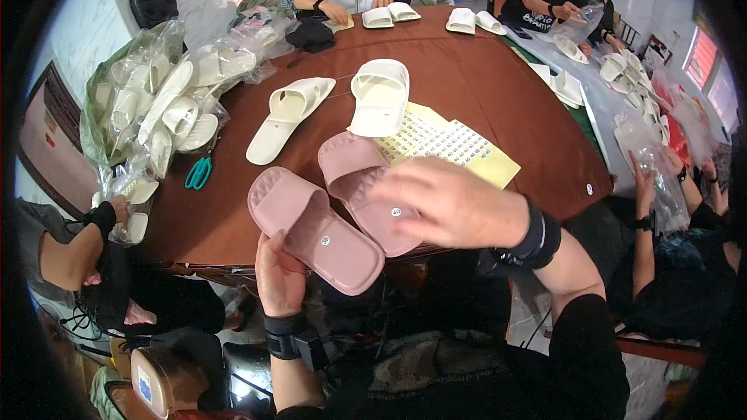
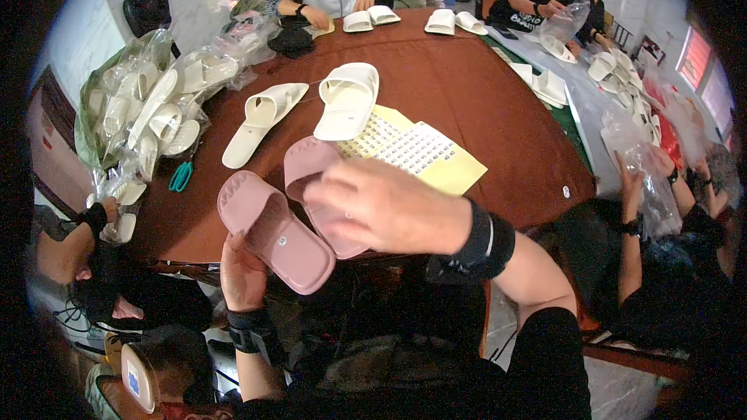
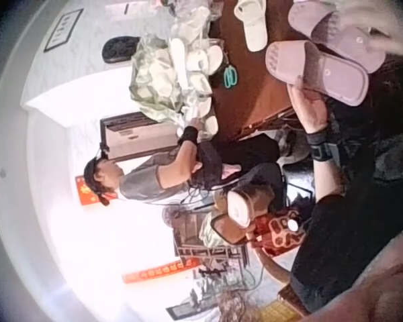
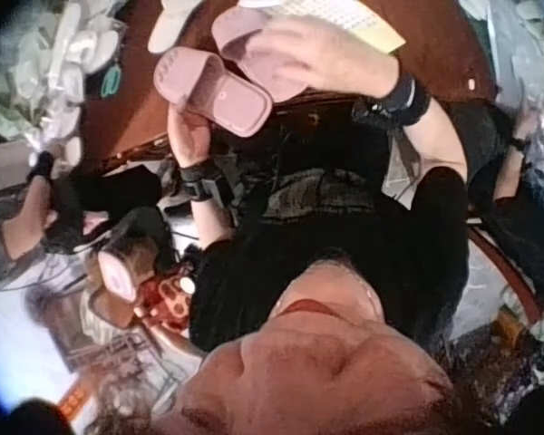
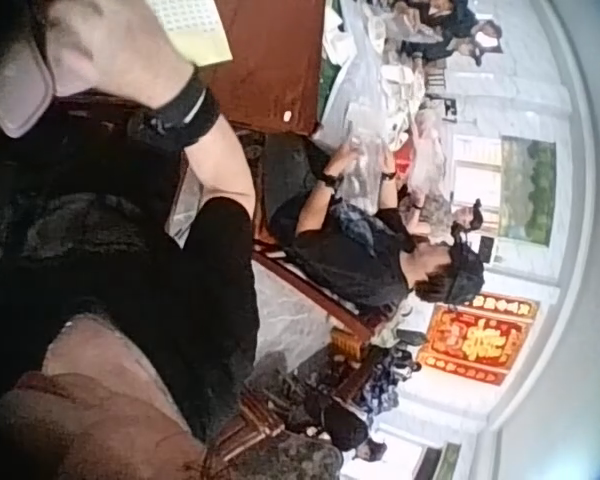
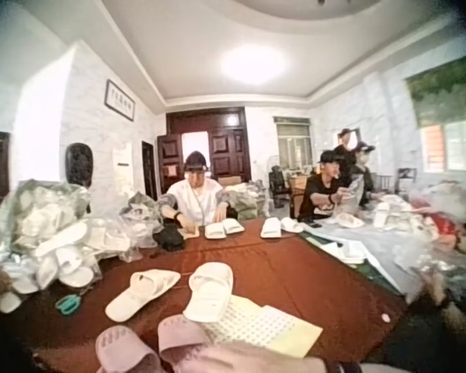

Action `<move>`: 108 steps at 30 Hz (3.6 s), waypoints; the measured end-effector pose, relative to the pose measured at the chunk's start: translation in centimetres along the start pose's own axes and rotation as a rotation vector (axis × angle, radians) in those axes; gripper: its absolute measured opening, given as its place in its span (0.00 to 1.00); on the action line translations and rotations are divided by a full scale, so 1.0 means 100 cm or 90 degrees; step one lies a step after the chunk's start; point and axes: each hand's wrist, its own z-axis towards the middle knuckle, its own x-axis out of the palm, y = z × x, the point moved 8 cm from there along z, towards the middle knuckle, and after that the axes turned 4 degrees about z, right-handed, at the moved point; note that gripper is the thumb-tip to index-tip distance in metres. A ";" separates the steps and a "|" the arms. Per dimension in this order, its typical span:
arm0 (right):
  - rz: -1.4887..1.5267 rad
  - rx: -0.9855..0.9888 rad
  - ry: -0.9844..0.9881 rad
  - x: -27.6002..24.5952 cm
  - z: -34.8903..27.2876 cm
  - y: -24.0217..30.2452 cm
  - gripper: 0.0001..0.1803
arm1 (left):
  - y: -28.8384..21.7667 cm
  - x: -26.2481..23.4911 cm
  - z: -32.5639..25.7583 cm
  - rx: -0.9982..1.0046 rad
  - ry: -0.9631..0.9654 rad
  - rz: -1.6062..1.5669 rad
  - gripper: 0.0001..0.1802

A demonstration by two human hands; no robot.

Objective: Applying size labels or stickers to white and pink slippers and organizing them into plastic bags in a manufacturing setting.

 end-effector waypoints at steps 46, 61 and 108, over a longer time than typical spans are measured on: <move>0.099 0.184 -0.102 0.037 -0.024 -0.048 0.26 | 0.019 0.003 -0.018 -0.033 -0.018 0.037 0.13; 0.856 0.434 -0.024 0.061 -0.040 -0.050 0.31 | -0.002 0.054 -0.041 -0.073 0.061 0.047 0.36; 1.163 0.518 -0.246 0.119 -0.070 0.014 0.22 | -0.017 0.063 -0.061 0.309 -0.096 0.252 0.32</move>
